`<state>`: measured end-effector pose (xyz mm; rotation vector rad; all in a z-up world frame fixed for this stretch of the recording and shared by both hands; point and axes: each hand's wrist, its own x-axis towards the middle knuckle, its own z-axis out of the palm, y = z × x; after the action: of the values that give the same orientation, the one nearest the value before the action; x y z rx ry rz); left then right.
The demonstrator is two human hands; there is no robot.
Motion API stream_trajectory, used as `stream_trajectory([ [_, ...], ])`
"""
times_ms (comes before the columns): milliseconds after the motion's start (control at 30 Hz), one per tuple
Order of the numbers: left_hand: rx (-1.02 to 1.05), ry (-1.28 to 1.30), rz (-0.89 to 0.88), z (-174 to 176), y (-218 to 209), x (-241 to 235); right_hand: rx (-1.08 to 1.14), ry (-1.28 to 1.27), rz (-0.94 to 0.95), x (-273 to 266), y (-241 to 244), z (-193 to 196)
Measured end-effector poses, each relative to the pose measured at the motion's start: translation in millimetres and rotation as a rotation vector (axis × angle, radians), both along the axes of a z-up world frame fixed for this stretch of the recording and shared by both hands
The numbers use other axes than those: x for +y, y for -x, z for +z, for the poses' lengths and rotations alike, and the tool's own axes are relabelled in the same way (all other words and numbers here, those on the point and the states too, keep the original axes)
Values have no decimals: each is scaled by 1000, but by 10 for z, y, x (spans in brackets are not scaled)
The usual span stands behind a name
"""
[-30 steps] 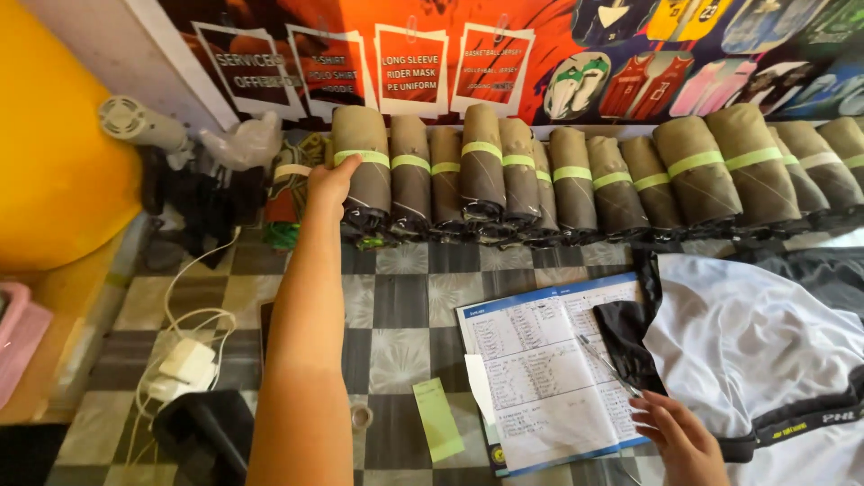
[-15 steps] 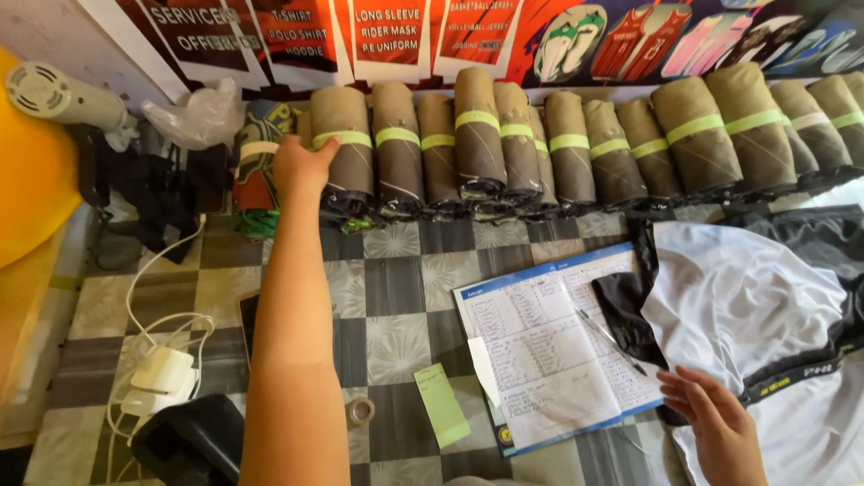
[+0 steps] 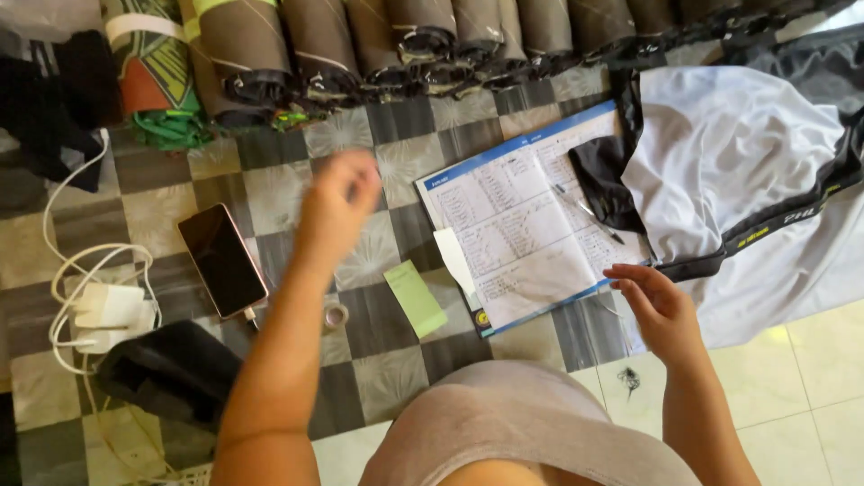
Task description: Folding and rolling a jersey, securing it with a paper band, and logging the item in a ledger.
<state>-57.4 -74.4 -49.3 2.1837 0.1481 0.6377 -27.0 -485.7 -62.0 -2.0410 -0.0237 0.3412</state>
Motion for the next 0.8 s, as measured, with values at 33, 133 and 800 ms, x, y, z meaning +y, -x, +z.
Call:
stream_trajectory([
  [33, 7, 0, 1, -231, 156, -112, 7, 0, 1, -12, 28, -6],
  [133, 584, -164, -159, -753, 565, -451, 21, 34, 56, 34, 94, 0],
  [800, 239, -336, 41, -1011, 606, -1739, -631, 720, 391, -446, -987, -855],
])
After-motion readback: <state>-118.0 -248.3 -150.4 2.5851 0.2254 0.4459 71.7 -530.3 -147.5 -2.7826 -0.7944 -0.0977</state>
